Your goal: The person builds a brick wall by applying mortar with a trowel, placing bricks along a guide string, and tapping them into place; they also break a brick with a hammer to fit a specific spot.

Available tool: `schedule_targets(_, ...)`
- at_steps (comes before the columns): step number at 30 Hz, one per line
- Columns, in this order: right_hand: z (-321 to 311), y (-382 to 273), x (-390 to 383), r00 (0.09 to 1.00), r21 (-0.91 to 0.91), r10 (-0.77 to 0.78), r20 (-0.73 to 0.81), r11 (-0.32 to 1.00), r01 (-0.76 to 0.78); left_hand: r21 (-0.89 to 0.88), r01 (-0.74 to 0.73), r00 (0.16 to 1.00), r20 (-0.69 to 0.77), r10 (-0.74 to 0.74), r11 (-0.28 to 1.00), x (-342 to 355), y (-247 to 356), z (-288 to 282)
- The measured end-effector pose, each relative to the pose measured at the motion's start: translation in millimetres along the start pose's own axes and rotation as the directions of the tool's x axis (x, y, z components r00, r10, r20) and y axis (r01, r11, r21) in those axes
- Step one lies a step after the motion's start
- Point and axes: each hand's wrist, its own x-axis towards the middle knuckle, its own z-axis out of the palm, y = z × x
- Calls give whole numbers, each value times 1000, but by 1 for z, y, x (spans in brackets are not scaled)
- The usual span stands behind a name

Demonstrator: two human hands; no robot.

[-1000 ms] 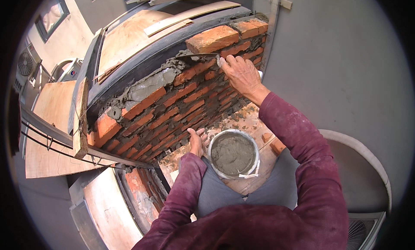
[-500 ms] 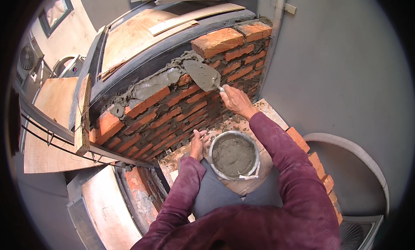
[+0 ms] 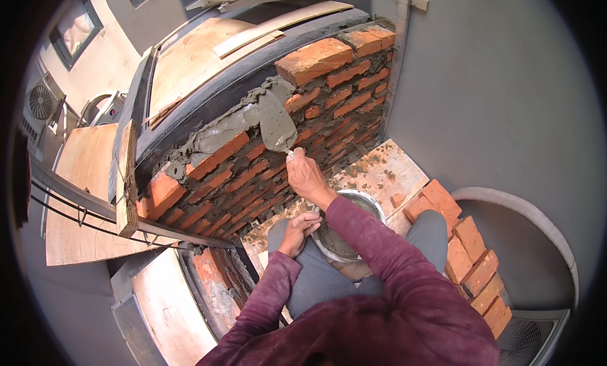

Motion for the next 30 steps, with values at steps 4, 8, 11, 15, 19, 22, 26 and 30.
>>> schedule_targets(4, -28, 9, -11, 995, -90, -94, 14, 991, 95, 71, 32, 999, 41, -35, 997, 18, 3, 16)
schedule_targets(8, -86, 29, -89, 986, -259, 108, 128, 963, -72, 18, -80, 992, -92, 82, 997, 18, -11, 11)
schedule_targets(11, -144, 28, -155, 906, -528, 325, 271, 837, -142, -273, -220, 946, -294, 137, 937, 5, 6, -21)
schedule_targets(15, -130, 69, -219, 745, -677, 614, 261, 667, -312, -148, -68, 987, -152, 45, 987, 28, 4, 4)
schedule_targets(19, -129, 87, -234, 781, -584, 580, 231, 725, -365, 68, 39, 996, -86, -33, 997, 46, 0, 10)
schedule_targets(22, -230, 68, -273, 799, -424, 467, -378, 680, -598, 34, -32, 994, -99, 36, 999, 29, 7, -14)
schedule_targets(26, -356, 157, -437, -18, -113, 554, -832, -201, -973, -8, -50, 990, -136, 48, 999, 10, 12, -4)
schedule_targets(30, -323, 201, -509, -101, -163, 641, -761, -341, -926, 99, 12, 996, -85, -3, 995, 9, 3, 19)
